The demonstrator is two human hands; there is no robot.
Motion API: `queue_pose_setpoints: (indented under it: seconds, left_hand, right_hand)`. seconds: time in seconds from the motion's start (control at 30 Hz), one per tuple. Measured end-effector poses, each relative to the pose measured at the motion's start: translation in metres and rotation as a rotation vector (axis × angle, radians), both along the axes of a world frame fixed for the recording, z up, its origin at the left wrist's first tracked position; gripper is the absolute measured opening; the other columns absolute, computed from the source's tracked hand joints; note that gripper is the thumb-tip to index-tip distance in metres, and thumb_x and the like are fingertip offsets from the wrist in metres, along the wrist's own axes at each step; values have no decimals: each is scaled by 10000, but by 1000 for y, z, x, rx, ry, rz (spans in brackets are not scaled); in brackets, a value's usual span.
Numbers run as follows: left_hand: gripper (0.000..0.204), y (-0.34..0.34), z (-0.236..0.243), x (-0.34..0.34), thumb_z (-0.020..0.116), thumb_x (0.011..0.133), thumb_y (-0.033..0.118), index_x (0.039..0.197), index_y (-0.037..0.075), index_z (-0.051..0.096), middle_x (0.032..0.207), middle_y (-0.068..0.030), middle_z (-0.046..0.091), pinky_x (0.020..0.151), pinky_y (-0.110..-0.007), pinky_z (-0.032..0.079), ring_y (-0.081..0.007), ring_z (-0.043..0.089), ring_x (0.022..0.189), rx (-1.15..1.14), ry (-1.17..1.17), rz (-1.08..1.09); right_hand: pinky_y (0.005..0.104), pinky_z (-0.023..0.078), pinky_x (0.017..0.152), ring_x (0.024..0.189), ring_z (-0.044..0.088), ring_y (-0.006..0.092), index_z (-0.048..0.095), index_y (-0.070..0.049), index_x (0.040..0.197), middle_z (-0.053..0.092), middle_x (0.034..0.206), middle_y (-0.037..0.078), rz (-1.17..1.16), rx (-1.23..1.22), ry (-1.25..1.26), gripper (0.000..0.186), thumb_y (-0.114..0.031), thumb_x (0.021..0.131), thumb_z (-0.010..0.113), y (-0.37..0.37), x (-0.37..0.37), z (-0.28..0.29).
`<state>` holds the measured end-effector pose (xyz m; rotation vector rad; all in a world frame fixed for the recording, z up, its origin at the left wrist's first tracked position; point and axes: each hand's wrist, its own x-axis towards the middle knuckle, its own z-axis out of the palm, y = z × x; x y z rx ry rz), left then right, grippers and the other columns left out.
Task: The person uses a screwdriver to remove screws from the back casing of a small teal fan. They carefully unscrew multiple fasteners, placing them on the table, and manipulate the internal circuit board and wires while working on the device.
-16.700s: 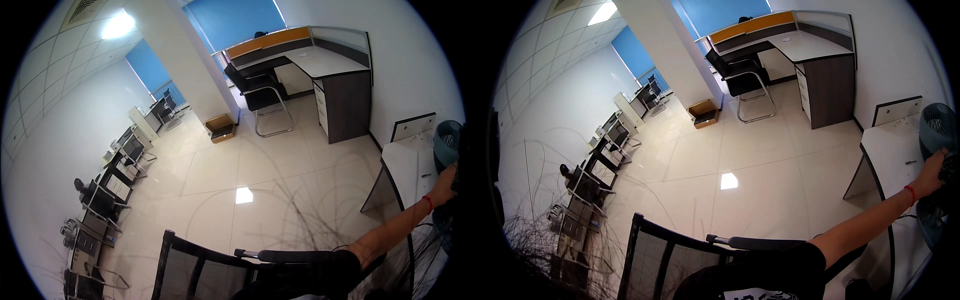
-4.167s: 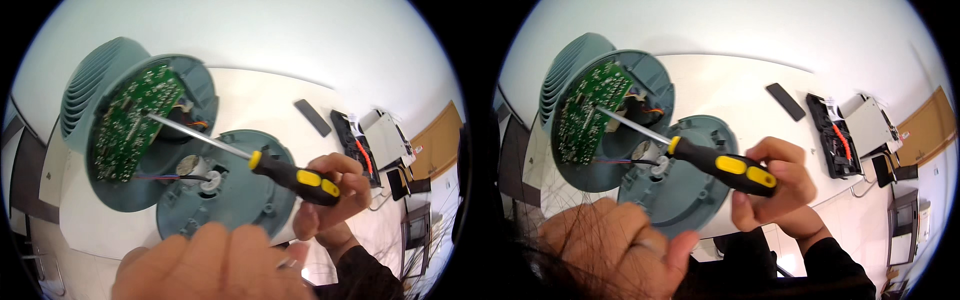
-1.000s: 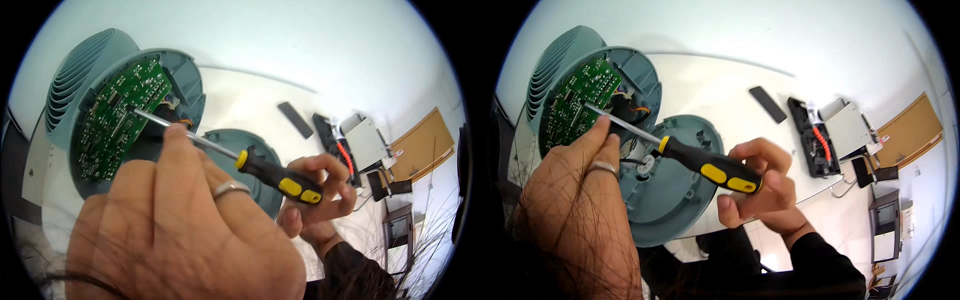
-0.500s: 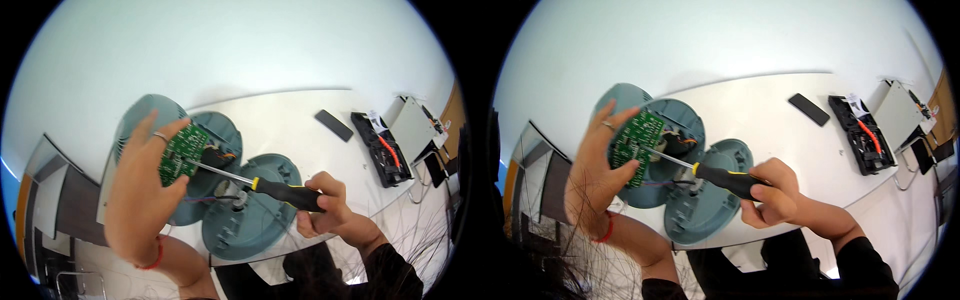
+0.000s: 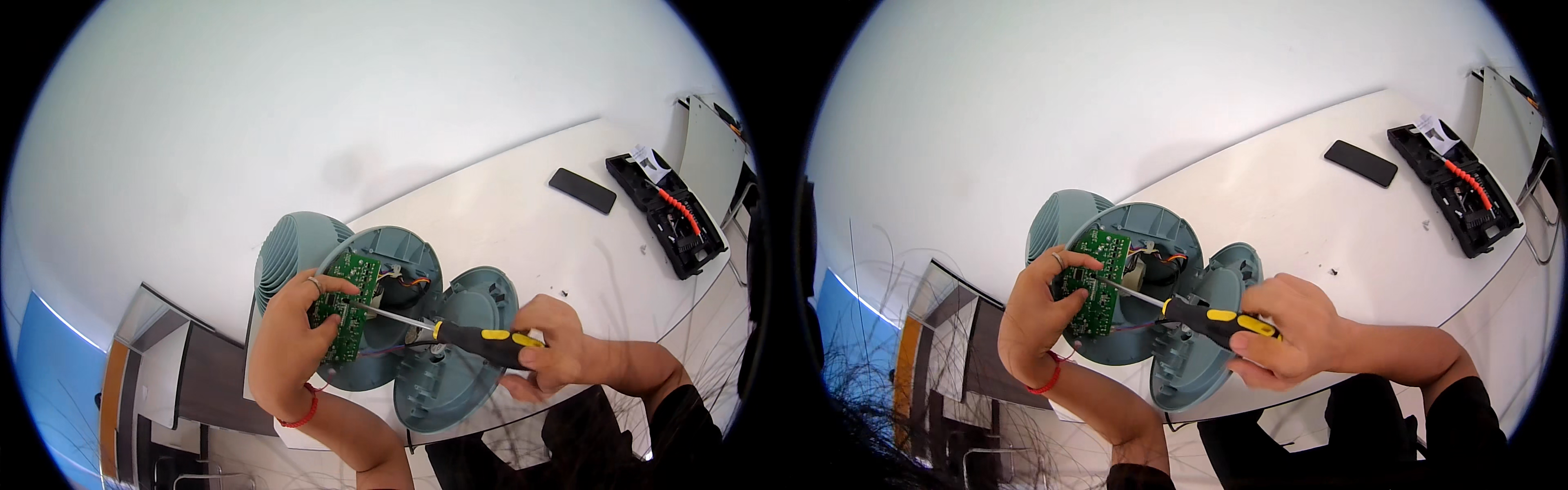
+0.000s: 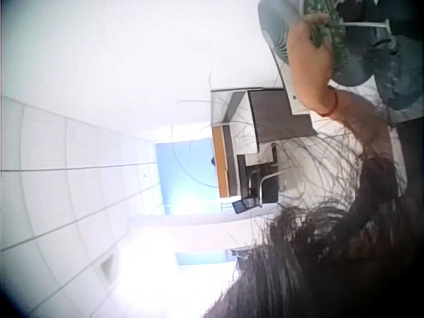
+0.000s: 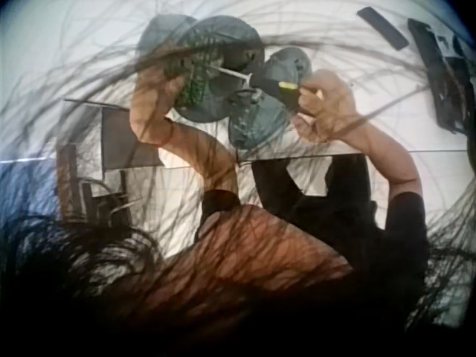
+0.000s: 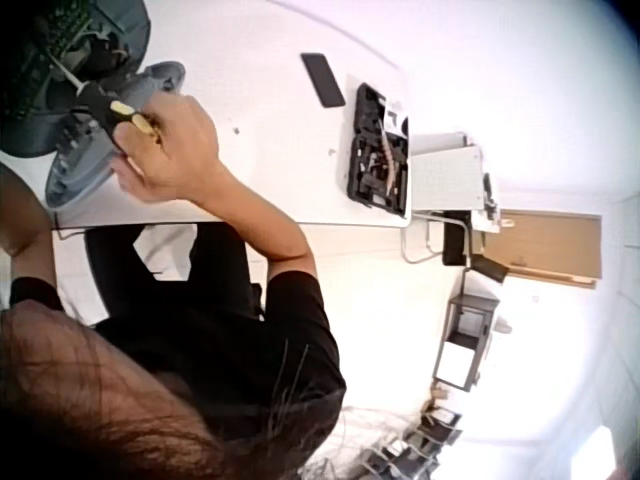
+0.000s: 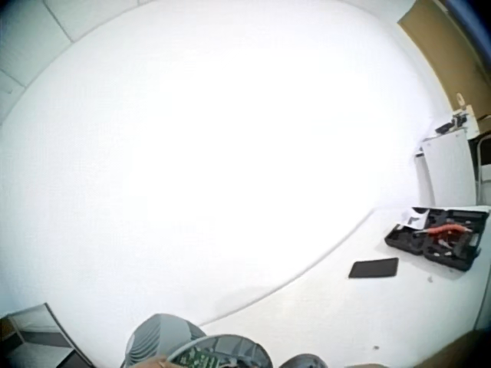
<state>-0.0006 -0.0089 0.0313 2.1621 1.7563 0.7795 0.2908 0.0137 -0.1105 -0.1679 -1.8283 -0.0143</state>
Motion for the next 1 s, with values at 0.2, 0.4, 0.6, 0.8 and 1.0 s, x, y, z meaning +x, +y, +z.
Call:
queue_pose_setpoints:
  seconds: [0.2, 0.4, 0.6, 0.8, 1.0]
  left_hand:
    - [348, -1, -1, 4, 633, 772, -112, 1073, 43, 711, 1090, -105, 664, 743, -318, 484, -237, 619, 835, 12, 3, -10]
    - [383, -2, 3, 6, 657, 768, -102, 1102, 73, 722, 1222, -130, 617, 898, -285, 472, -187, 607, 980, -83, 15, 43]
    - [389, -2, 3, 1, 648, 777, -104, 1118, 68, 724, 1234, -147, 644, 977, -300, 447, -224, 580, 1215, -123, -53, 44]
    - [424, 0, -3, -5, 621, 776, -112, 1136, 88, 725, 1237, -156, 651, 819, -310, 494, -230, 644, 925, -29, -20, -22]
    - [455, 1, -7, -7, 612, 774, -109, 1160, 101, 732, 1318, -200, 629, 840, -315, 503, -258, 669, 977, -10, -26, -16]
  right_hand:
    - [304, 347, 508, 602, 498, 194, 623, -188, 1166, 561, 874, 104, -175, 165, -157, 456, -124, 731, 742, 1, 10, -1]
    - [300, 325, 516, 613, 494, 180, 646, -223, 1123, 539, 835, 84, -171, 94, -72, 409, -99, 740, 716, -2, 5, 2]
    - [308, 331, 518, 584, 477, 169, 645, -180, 1109, 529, 794, 55, -132, 24, -109, 361, -147, 759, 727, -3, 9, 6]
    - [309, 332, 522, 575, 477, 168, 638, -128, 1089, 540, 788, 58, -173, -8, -221, 331, -161, 772, 727, -5, 14, 3]
    - [321, 330, 526, 574, 466, 183, 649, -111, 1055, 547, 823, 79, -128, 47, -131, 304, -145, 761, 723, 3, 11, 2]
